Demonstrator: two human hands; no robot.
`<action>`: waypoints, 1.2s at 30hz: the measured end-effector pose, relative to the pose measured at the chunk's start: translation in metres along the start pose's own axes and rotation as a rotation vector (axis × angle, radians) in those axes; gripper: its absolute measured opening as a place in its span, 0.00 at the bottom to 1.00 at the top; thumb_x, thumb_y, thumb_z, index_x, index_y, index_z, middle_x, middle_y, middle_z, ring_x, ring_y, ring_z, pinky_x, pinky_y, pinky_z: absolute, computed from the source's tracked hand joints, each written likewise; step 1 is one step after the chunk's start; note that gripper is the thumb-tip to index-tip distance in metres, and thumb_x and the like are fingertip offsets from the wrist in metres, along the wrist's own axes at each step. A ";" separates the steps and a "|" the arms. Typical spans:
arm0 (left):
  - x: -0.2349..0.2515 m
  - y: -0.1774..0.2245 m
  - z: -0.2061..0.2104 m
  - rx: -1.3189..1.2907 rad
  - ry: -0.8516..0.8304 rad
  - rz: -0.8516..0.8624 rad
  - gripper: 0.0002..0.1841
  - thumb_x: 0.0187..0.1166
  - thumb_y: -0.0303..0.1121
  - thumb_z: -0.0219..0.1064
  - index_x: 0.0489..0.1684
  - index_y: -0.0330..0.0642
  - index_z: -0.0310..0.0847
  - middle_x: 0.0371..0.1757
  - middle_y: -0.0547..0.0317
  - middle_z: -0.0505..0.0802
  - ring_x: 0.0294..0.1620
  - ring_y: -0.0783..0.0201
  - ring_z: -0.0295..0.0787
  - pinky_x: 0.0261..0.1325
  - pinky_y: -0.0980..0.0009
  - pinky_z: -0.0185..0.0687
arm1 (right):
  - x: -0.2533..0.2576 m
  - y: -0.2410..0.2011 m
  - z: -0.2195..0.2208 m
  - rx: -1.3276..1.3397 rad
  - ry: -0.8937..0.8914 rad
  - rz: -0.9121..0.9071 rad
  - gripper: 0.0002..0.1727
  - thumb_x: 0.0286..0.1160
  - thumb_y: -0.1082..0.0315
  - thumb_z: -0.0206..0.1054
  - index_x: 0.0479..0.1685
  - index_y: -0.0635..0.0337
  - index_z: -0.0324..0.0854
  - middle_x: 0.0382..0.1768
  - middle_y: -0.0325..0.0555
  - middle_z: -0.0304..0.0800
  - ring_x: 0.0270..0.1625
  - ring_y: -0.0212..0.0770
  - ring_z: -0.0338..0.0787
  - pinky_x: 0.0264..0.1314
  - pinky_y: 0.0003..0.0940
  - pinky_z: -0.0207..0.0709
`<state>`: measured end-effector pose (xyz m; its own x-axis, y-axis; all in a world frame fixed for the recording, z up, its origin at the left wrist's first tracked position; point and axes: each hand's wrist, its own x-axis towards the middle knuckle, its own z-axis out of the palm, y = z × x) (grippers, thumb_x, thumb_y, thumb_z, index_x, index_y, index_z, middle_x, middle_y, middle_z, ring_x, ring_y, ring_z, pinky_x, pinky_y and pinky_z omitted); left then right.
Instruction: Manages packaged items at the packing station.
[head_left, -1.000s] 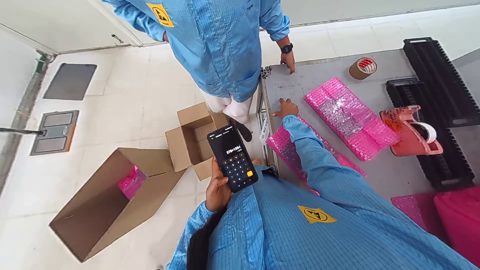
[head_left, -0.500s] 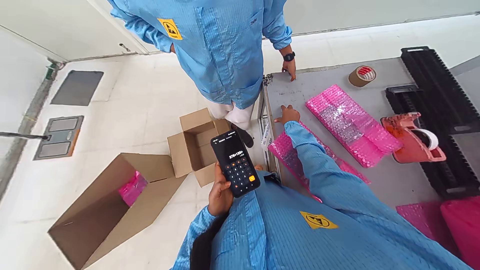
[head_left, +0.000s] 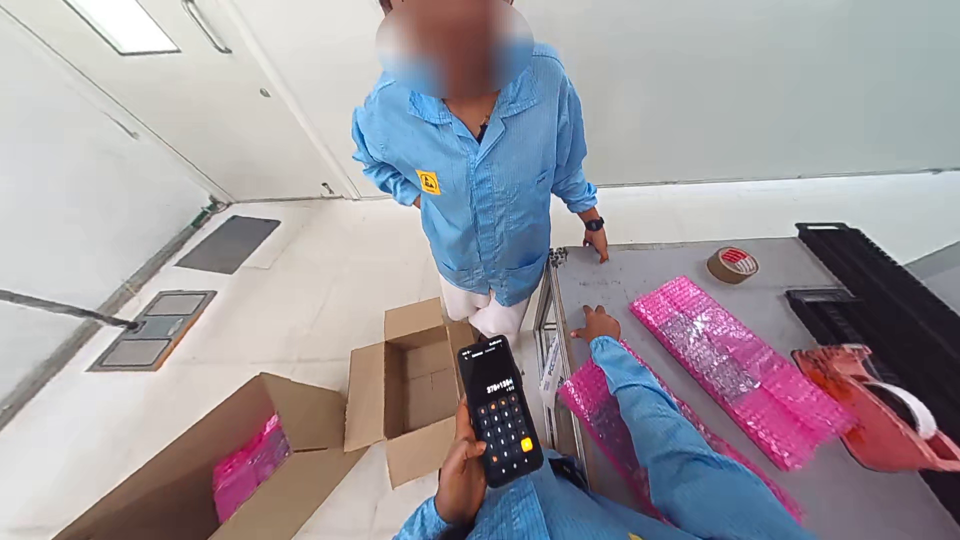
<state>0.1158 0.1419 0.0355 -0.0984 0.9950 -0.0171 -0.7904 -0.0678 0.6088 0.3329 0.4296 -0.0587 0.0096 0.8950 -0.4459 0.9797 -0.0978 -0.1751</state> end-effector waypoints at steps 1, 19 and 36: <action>0.000 0.000 -0.001 0.004 0.004 0.001 0.41 0.64 0.28 0.68 0.81 0.52 0.48 0.66 0.63 0.90 0.65 0.63 0.89 0.67 0.60 0.86 | 0.001 0.000 0.000 -0.008 0.000 0.000 0.49 0.57 0.45 0.85 0.84 0.53 0.72 0.79 0.68 0.72 0.70 0.70 0.83 0.67 0.68 0.76; -0.006 0.001 0.000 0.019 0.056 0.014 0.41 0.64 0.28 0.66 0.79 0.50 0.45 0.64 0.64 0.90 0.63 0.64 0.90 0.65 0.61 0.88 | 0.001 -0.002 0.000 -0.028 0.003 0.006 0.49 0.58 0.45 0.85 0.84 0.52 0.72 0.78 0.68 0.73 0.68 0.69 0.84 0.65 0.66 0.78; -0.008 0.003 -0.001 0.001 -0.065 0.022 0.36 0.69 0.29 0.67 0.80 0.58 0.58 0.67 0.64 0.90 0.68 0.62 0.88 0.70 0.59 0.84 | -0.005 0.000 -0.003 0.010 -0.018 0.000 0.49 0.59 0.46 0.84 0.85 0.53 0.70 0.81 0.71 0.68 0.73 0.72 0.80 0.68 0.70 0.74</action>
<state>0.1131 0.1338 0.0368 -0.0761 0.9959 0.0480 -0.7876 -0.0896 0.6096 0.3331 0.4267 -0.0543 0.0061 0.8868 -0.4621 0.9777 -0.1024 -0.1836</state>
